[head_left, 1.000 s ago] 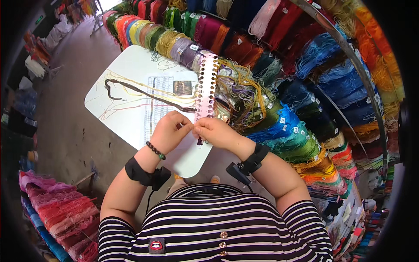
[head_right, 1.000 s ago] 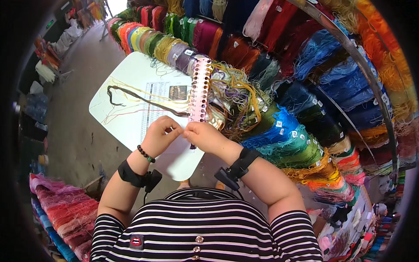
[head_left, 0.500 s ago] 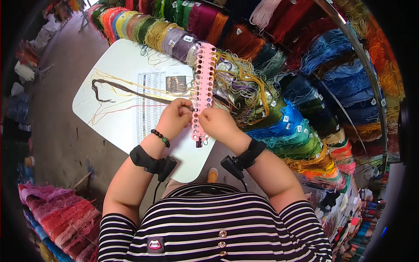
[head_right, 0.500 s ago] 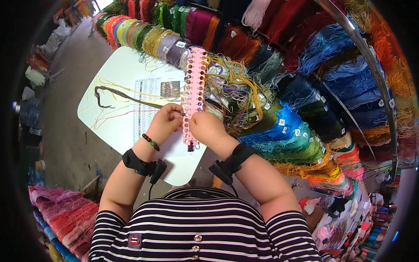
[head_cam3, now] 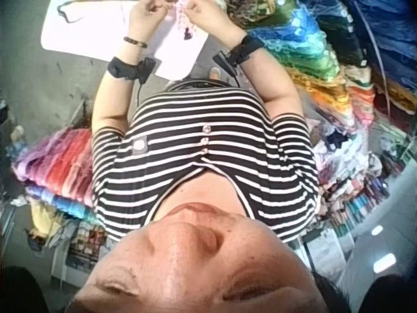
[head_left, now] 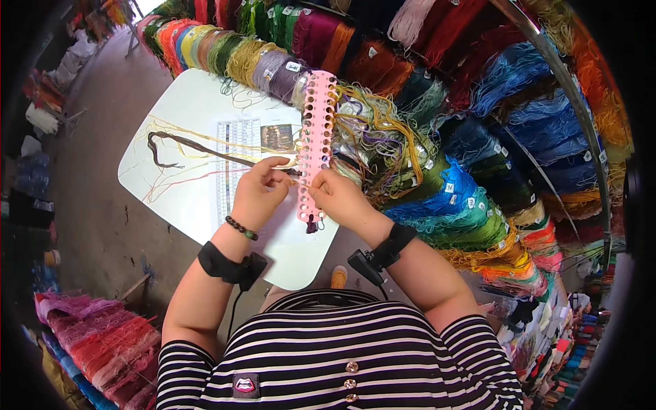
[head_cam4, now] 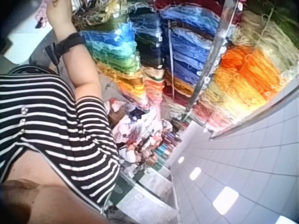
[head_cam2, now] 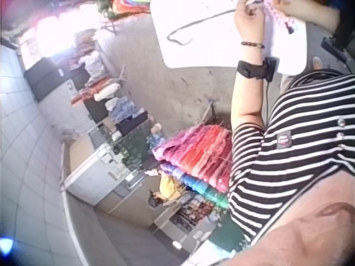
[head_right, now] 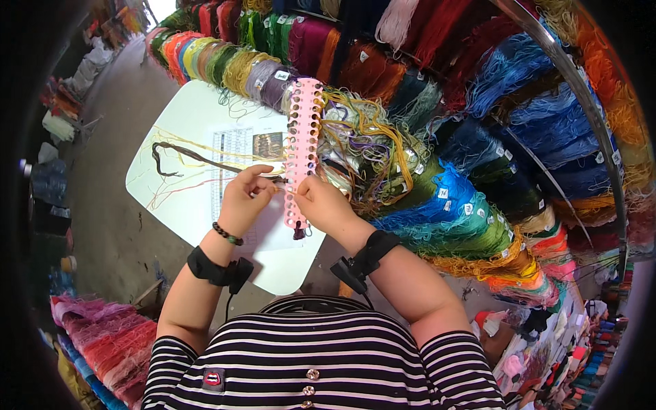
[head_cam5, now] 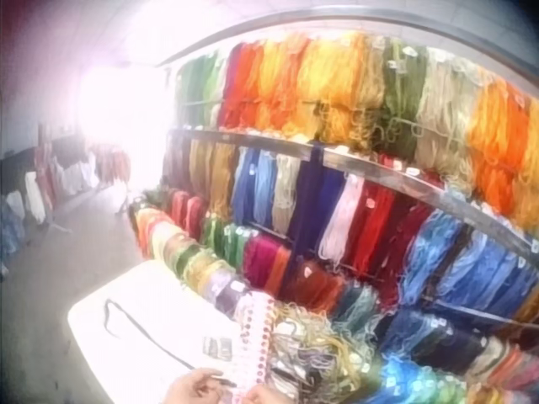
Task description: The person organizes embroidery supplies by pulling strands of thread from a rack, separating them by hand, and threading them through holes in a pink organizer card. They refer to a printed chart on the table, turning the pages before selecting more thread from the rack and attaching it to the card.
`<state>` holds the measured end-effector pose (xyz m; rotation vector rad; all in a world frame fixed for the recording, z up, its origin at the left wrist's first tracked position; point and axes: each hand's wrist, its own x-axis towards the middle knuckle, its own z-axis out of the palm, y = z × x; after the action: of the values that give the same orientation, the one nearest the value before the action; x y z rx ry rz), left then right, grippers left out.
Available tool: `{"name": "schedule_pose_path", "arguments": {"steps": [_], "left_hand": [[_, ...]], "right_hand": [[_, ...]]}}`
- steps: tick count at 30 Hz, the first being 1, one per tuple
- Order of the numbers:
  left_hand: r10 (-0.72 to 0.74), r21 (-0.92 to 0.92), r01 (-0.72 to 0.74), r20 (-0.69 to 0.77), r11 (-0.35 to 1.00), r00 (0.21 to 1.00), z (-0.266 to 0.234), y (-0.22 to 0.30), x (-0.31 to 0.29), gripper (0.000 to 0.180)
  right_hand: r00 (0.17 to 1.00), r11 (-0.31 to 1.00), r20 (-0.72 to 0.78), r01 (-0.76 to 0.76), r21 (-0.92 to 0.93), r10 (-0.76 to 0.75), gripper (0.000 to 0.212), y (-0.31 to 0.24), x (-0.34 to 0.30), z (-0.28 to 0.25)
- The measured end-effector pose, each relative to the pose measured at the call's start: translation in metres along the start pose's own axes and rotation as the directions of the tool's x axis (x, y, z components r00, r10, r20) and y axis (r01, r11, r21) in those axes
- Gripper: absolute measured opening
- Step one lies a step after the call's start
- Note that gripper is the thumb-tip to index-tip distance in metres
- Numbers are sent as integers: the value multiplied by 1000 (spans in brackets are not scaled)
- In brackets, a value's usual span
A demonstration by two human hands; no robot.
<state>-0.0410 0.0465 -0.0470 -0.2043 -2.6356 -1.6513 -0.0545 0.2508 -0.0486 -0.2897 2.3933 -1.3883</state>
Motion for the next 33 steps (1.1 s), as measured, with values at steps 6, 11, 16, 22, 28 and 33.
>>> {"name": "schedule_pose_path", "arguments": {"steps": [6, 11, 16, 22, 28, 33], "left_hand": [[-183, -718, 345, 296, 604, 937, 3, 16, 0, 43], [-88, -413, 200, 276, 888, 957, 26, 11, -4, 52], [-65, -189, 117, 262, 975, 963, 27, 8, -4, 51], [-28, 89, 42, -159, 995, 987, 13, 7, -16, 37], [-523, -815, 277, -38, 509, 851, -70, 6, -68, 19], [-409, -967, -150, -224, 207, 884, -153, -25, -124, 18]], "right_hand": [[999, 988, -31, 13, 151, -8, 17, 6, 1, 6], [993, 709, 107, -111, 696, 51, 16, 28, 6, 0], [968, 955, -239, 4, 295, 70, 22, 22, 0, 0], [990, 970, -88, -86, 227, 108, 23, 24, 7, -7], [996, 900, 3, -81, 428, 88, 18, -12, -15, -27], [995, 920, -96, 29, 391, 9, 16, -15, -26, -41]]}}
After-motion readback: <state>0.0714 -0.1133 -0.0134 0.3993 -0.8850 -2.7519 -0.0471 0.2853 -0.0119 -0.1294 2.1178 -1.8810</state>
